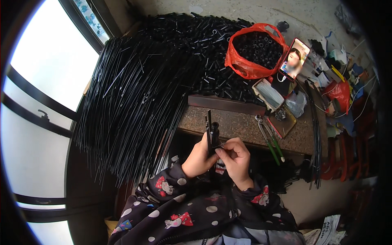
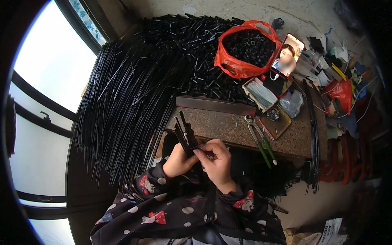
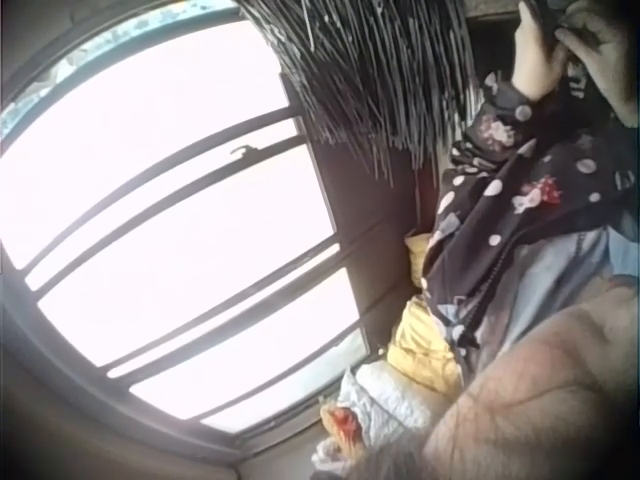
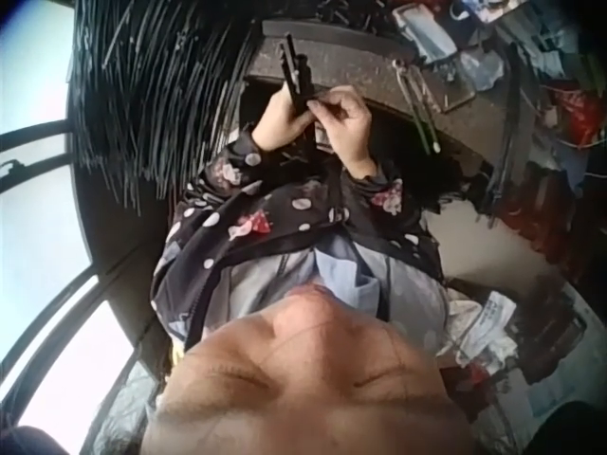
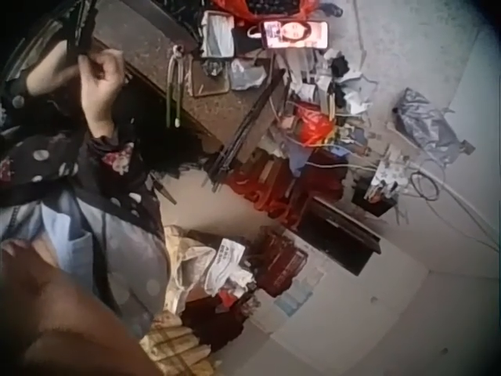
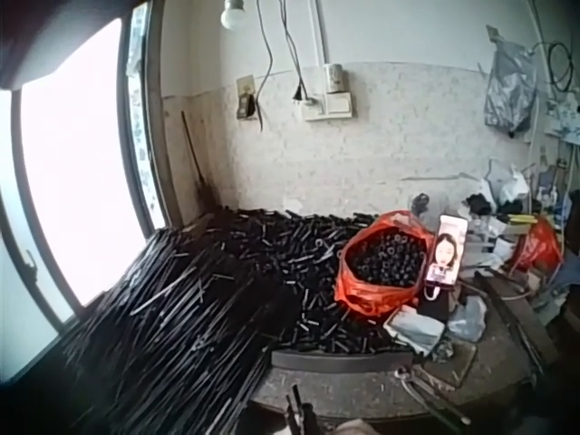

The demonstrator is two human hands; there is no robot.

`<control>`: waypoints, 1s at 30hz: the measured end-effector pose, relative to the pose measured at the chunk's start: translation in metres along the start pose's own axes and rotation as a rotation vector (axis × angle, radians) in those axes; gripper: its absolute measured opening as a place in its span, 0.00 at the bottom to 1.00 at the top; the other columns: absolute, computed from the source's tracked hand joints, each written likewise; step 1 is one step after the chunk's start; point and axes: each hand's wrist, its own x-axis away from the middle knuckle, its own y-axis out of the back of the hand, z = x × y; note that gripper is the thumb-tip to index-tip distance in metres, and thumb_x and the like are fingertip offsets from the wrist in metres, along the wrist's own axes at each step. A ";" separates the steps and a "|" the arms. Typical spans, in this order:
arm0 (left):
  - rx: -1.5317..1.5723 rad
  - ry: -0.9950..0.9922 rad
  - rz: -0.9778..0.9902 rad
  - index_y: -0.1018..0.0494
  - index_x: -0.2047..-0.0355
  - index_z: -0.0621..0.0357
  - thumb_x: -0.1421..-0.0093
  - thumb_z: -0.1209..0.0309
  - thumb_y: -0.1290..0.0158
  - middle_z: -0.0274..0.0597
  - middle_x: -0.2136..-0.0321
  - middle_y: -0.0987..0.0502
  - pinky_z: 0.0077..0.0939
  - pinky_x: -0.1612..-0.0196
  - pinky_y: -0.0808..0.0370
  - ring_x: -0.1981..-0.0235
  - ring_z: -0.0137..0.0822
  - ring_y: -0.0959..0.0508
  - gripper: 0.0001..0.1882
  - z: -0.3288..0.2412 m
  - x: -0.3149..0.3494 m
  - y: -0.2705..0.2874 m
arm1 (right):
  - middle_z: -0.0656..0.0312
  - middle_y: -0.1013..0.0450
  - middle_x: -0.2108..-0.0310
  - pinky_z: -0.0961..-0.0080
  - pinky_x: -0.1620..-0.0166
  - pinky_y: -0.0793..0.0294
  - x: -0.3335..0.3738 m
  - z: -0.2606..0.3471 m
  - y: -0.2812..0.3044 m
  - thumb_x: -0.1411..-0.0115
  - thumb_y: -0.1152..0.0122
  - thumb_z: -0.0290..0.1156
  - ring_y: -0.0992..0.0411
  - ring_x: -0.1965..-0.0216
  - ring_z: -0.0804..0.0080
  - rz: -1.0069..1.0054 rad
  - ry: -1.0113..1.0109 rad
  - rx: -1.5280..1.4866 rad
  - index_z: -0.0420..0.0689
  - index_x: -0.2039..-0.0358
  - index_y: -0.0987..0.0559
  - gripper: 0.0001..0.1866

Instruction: The person is assembling bundles of long black wire-like components using pliers to group and secure them.

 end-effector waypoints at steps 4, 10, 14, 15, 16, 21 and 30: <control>-0.001 0.059 0.006 0.40 0.54 0.61 0.54 0.79 0.45 0.48 0.70 0.29 0.30 0.65 0.29 0.70 0.44 0.26 0.26 0.002 0.001 0.001 | 0.65 0.34 0.75 0.85 0.75 0.38 -0.004 0.000 -0.004 0.53 0.36 0.19 0.36 0.77 0.82 -0.061 0.081 0.154 0.37 0.76 0.27 0.07; 0.136 0.041 -0.021 0.35 0.59 0.62 0.55 0.81 0.47 0.44 0.69 0.28 0.28 0.62 0.30 0.67 0.41 0.27 0.20 -0.005 0.002 0.000 | 0.65 0.34 0.74 0.86 0.73 0.37 -0.003 0.002 -0.003 0.53 0.36 0.19 0.35 0.75 0.81 -0.015 0.084 0.050 0.37 0.74 0.26 0.07; 0.136 0.005 -0.032 0.33 0.62 0.62 0.55 0.82 0.48 0.43 0.68 0.28 0.27 0.61 0.30 0.66 0.37 0.27 0.17 -0.002 -0.002 0.002 | 0.66 0.34 0.72 0.86 0.72 0.37 -0.002 -0.003 -0.003 0.53 0.36 0.19 0.35 0.73 0.82 -0.004 0.119 0.087 0.36 0.74 0.26 0.07; 0.120 -0.030 -0.033 0.33 0.62 0.62 0.55 0.82 0.48 0.42 0.68 0.28 0.27 0.61 0.30 0.67 0.36 0.27 0.17 0.000 -0.002 0.002 | 0.66 0.35 0.72 0.86 0.71 0.36 -0.002 -0.002 -0.004 0.53 0.36 0.19 0.35 0.73 0.82 -0.024 0.090 0.065 0.37 0.73 0.26 0.07; 0.120 -0.027 -0.034 0.33 0.62 0.62 0.55 0.82 0.48 0.42 0.68 0.28 0.27 0.61 0.30 0.67 0.36 0.27 0.17 0.001 -0.001 0.000 | 0.66 0.35 0.73 0.85 0.71 0.35 -0.002 -0.002 -0.005 0.53 0.36 0.19 0.35 0.73 0.82 -0.041 0.062 0.039 0.37 0.73 0.27 0.07; 0.329 0.032 -0.104 0.33 0.63 0.62 0.56 0.82 0.48 0.41 0.70 0.27 0.24 0.64 0.29 0.69 0.31 0.27 0.17 -0.001 0.002 -0.010 | 0.66 0.36 0.71 0.86 0.69 0.35 -0.003 -0.006 -0.002 0.53 0.36 0.19 0.35 0.72 0.82 -0.081 -0.086 -0.143 0.39 0.70 0.27 0.10; 0.022 0.011 0.058 0.35 0.61 0.62 0.53 0.78 0.45 0.48 0.69 0.28 0.29 0.64 0.29 0.68 0.43 0.25 0.18 0.001 -0.005 0.004 | 0.68 0.36 0.69 0.87 0.68 0.35 0.002 -0.008 0.002 0.52 0.36 0.20 0.35 0.72 0.84 0.003 -0.074 -0.117 0.39 0.70 0.28 0.10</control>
